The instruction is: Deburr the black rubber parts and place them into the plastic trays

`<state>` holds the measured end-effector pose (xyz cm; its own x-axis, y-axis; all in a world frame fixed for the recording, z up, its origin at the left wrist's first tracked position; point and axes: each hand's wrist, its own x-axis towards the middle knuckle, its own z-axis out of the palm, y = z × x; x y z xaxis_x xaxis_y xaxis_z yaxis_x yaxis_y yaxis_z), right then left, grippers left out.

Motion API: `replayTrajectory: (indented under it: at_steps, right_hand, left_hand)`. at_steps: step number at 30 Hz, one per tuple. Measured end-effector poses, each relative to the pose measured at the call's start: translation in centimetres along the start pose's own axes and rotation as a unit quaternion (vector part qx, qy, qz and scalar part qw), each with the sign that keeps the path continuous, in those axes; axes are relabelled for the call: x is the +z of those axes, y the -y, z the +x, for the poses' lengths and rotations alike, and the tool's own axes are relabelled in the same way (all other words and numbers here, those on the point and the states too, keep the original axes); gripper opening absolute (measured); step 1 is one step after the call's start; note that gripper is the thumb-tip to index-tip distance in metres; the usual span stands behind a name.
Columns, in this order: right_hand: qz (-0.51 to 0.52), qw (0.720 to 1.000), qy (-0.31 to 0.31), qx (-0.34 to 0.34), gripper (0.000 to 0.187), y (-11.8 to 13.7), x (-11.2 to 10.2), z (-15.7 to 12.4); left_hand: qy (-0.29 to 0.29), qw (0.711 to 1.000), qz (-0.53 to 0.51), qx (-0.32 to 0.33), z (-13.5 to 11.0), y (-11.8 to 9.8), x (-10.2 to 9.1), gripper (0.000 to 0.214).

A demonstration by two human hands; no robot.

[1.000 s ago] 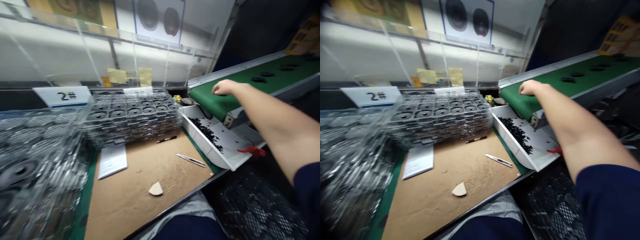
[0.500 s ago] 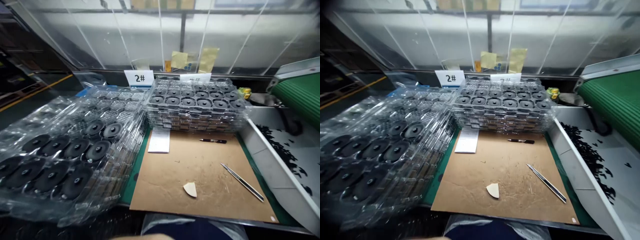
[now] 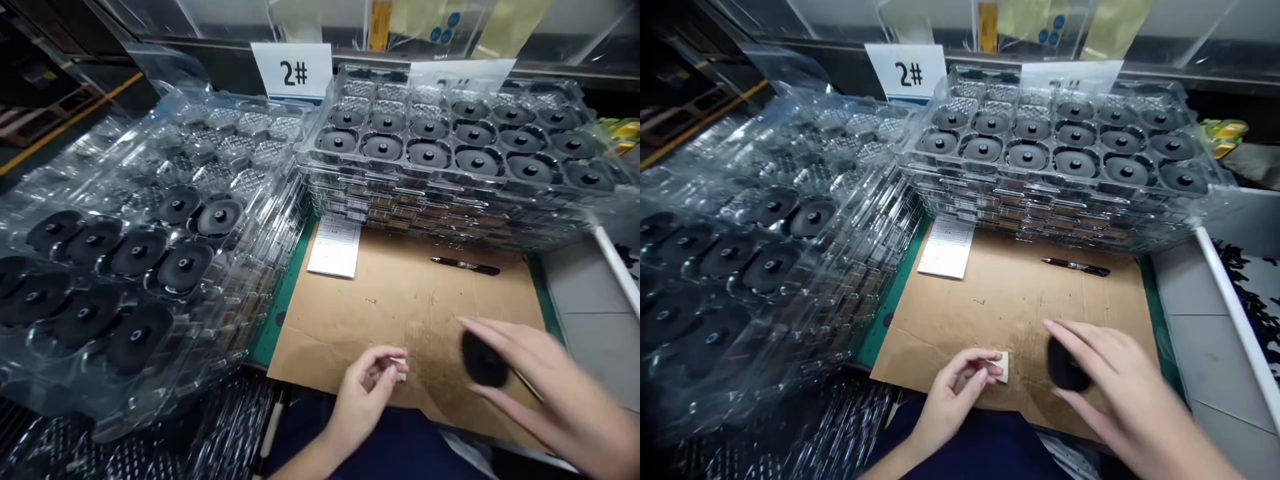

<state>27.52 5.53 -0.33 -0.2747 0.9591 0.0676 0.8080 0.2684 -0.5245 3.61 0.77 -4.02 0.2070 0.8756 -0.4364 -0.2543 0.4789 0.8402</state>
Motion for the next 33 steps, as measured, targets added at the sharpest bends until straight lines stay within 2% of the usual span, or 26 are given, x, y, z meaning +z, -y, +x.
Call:
replayTrajectory:
  at_steps: [2,5,8,11,15,19,23,25,28,33]
  right_hand:
    - [0.005,0.998,0.055,-0.013,0.058,0.5,3.9,1.4]
    - [0.003,0.999,0.034,0.036,0.063,0.8,9.2,3.4]
    - [0.014,0.998,0.03,0.06,0.07,0.8,11.4,3.8]
    - [0.034,0.997,0.039,0.064,0.067,0.6,11.0,3.4]
    - [0.06,0.995,0.042,0.066,0.06,0.5,9.8,3.8]
    - [0.116,0.989,0.056,0.071,0.07,1.6,8.7,4.0]
    - [0.243,0.96,0.093,0.106,0.07,3.5,7.7,3.4]
    - [0.279,0.948,0.11,0.107,0.07,4.2,7.3,2.9]
    - [0.299,0.941,0.131,0.087,0.069,4.6,6.8,2.1]
    - [0.303,0.937,0.142,0.099,0.063,5.1,6.8,0.7]
  left_hand:
    - [-0.048,0.999,-0.007,0.006,0.8,-0.3,-0.5,0.02]
    - [-0.12,0.993,0.007,0.009,2.0,-0.9,-2.0,0.019]
    - [-0.163,0.987,0.002,0.006,2.9,-1.3,-3.3,0.016]
    - [-0.171,0.985,-0.02,0.0,3.8,-1.3,-3.3,0.015]
    - [-0.142,0.988,-0.057,-0.01,5.2,-1.5,-1.8,0.019]
    - [-0.072,0.992,-0.098,-0.022,5.6,-2.3,-0.6,0.045]
    - [0.01,0.986,-0.158,-0.048,5.1,-2.9,-0.4,0.063]
    - [0.038,0.975,-0.209,-0.065,4.9,-3.0,-0.6,0.061]
    - [0.044,0.959,-0.261,-0.103,4.6,-3.2,-0.8,0.05]
    - [0.063,0.949,-0.274,-0.141,3.7,-3.0,-0.8,0.051]
